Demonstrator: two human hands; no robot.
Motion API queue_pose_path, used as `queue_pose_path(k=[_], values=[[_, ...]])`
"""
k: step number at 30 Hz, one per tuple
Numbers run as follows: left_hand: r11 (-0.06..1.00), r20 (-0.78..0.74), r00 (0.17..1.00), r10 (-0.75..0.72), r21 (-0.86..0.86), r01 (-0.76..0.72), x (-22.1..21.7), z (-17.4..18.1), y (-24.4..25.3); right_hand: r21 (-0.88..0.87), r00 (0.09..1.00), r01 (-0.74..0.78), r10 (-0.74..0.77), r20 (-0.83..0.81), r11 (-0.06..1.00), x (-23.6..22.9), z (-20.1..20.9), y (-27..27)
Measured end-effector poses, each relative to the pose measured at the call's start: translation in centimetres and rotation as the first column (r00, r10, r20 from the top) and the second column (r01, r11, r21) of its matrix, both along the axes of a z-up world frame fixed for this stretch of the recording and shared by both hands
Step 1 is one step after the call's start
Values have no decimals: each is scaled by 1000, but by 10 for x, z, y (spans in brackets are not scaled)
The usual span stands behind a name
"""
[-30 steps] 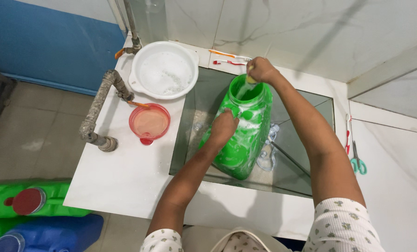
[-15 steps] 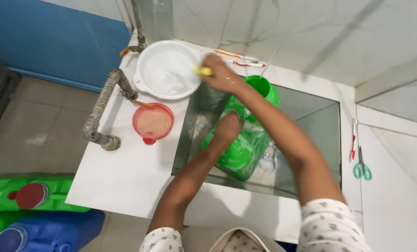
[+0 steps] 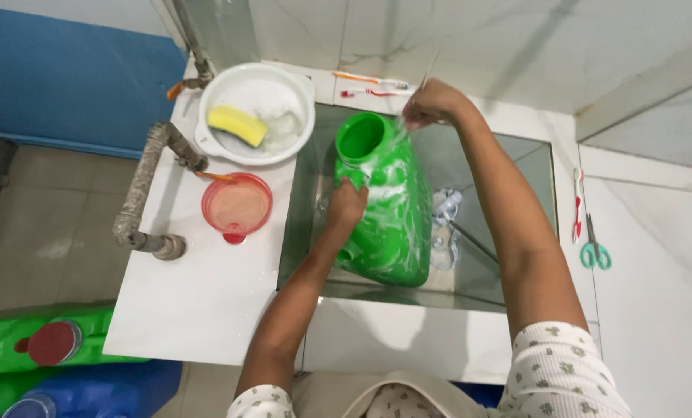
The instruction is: The person scrubs a green plastic container with a sponge and rinses it under running water. They then use a long-handled brush to clean the interior, rinse again, and place a red cap on it. Finally, they use scissors to cut a small hole in a blue container.
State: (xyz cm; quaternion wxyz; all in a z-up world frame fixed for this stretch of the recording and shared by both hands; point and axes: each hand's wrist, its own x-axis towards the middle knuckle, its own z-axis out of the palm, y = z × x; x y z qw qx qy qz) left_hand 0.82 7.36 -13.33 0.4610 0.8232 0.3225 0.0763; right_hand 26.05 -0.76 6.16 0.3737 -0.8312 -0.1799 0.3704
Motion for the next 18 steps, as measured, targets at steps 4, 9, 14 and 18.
queue_pose_path(k=[4,9,14,18], values=[[995,97,993,-67,76,60,-13,4,13,-156,994,-98,104,32,983,0,18,4],[929,85,944,-320,222,295,10,39,44,-121,989,-96,109,97,988,-2,22,3],[714,34,842,-538,550,434,58,63,47,-15,988,-85,86,126,996,-10,26,9],[677,221,810,-543,685,267,90,61,20,101,999,3,2,-54,995,-21,40,9]])
